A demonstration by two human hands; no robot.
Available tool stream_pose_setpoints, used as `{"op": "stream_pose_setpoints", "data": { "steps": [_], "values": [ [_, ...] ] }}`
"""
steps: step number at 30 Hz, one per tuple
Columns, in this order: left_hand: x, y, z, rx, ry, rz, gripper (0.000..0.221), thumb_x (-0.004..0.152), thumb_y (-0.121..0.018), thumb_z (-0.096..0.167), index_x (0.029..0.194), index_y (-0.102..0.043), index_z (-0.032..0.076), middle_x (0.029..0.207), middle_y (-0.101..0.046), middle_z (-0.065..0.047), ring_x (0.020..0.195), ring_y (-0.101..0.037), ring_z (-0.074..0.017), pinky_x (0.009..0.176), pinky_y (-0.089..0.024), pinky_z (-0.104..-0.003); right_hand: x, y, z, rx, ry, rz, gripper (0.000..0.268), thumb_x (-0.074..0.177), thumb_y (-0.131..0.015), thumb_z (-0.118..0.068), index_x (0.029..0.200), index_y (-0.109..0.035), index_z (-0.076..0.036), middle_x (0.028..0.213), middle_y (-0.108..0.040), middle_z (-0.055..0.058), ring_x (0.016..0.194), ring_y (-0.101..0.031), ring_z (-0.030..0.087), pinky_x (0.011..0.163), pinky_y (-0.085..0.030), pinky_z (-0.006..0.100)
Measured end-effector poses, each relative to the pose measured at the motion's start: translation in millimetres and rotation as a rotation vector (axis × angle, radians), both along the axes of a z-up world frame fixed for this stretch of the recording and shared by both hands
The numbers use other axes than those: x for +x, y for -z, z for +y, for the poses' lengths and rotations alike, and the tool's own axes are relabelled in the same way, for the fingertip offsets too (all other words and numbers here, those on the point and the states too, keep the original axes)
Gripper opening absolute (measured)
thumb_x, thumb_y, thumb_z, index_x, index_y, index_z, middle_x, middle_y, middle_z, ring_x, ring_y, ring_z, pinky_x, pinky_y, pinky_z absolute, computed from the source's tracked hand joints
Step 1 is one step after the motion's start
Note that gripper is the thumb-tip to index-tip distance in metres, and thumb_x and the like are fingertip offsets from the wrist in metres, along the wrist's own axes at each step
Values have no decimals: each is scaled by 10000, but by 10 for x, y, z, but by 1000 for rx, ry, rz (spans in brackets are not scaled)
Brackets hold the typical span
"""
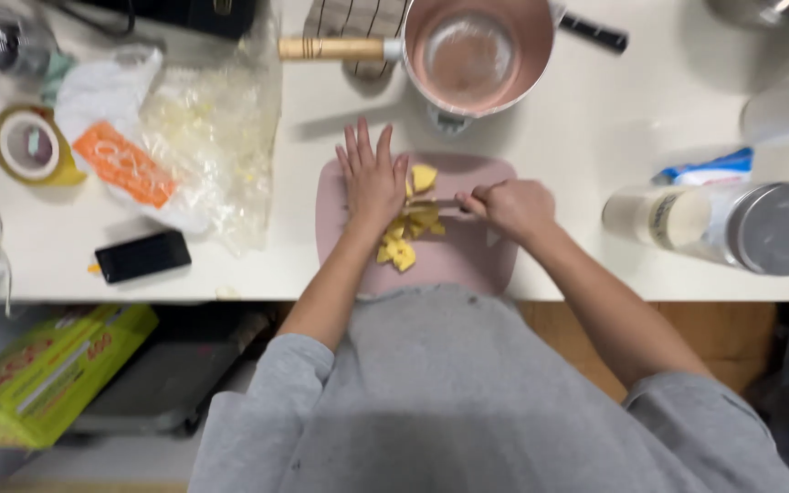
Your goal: Cutting a block of butter into small cubes on a cutting board and transferring them into a pot placed on a scale.
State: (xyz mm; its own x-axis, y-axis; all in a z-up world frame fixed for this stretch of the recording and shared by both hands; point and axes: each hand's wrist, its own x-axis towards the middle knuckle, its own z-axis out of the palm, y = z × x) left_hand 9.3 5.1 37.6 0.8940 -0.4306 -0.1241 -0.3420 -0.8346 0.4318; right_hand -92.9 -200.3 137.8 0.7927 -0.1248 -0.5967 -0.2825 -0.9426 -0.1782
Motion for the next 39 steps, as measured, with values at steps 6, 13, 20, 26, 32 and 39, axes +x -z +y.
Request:
{"op": "stream_pose_setpoints", "data": {
  "steps": [6, 13, 20, 26, 32, 39],
  "values": [
    [-195, 242, 160, 9, 49, -42, 572, 1061, -490, 374, 1552, -397, 96, 1672, -177, -243, 1557, -100, -452, 1243, -58, -632, -216, 534, 105, 46, 10, 16, 502, 996, -423, -652, 948, -807, -332, 809, -755, 29, 763, -723, 294, 654, -577, 447],
    [-274, 273, 209, -23, 48, -50, 576, 1049, -502, 362, 1554, -409, 102, 1669, -216, -212, 1566, -120, -429, 1257, -75, -614, -232, 420, 157, 32, 0, -10, 512, 984, -438, -656, 916, -798, -300, 782, -751, 38, 736, -720, 284, 630, -573, 449],
    [140, 12, -30, -71, 35, -111, 542, 1054, -514, 353, 1532, -433, 112, 1659, -230, -218, 1561, -129, -436, 1258, -100, -632, 69, 285, -104, 0, -10, -107, 503, 982, -452, -679, 912, -798, -320, 782, -745, 36, 732, -718, 290, 636, -570, 446],
    [363, 260, -137, -7, 76, -116, 548, 1067, -495, 350, 1539, -413, 83, 1646, -219, -235, 1552, -119, -451, 1268, -108, -595, 282, 595, -165, 53, 50, -29, 504, 990, -443, -676, 933, -809, -335, 831, -757, 42, 795, -713, 309, 691, -568, 458],
    [429, 261, -76, 35, 37, -76, 600, 1053, -496, 371, 1552, -377, 59, 1638, -202, -257, 1546, -108, -446, 1269, -93, -564, 431, 540, -59, 73, 41, -24, 502, 998, -438, -651, 924, -813, -326, 831, -756, 32, 794, -716, 296, 682, -569, 445],
    [159, 59, 53, -11, -20, 0, 556, 1050, -515, 355, 1518, -425, 69, 1655, -179, -257, 1552, -90, -468, 1259, -77, -591, 217, 330, -47, 40, -37, -111, 476, 971, -475, -650, 874, -814, -331, 788, -747, 4, 736, -710, 256, 609, -564, 429]
  ]
}}
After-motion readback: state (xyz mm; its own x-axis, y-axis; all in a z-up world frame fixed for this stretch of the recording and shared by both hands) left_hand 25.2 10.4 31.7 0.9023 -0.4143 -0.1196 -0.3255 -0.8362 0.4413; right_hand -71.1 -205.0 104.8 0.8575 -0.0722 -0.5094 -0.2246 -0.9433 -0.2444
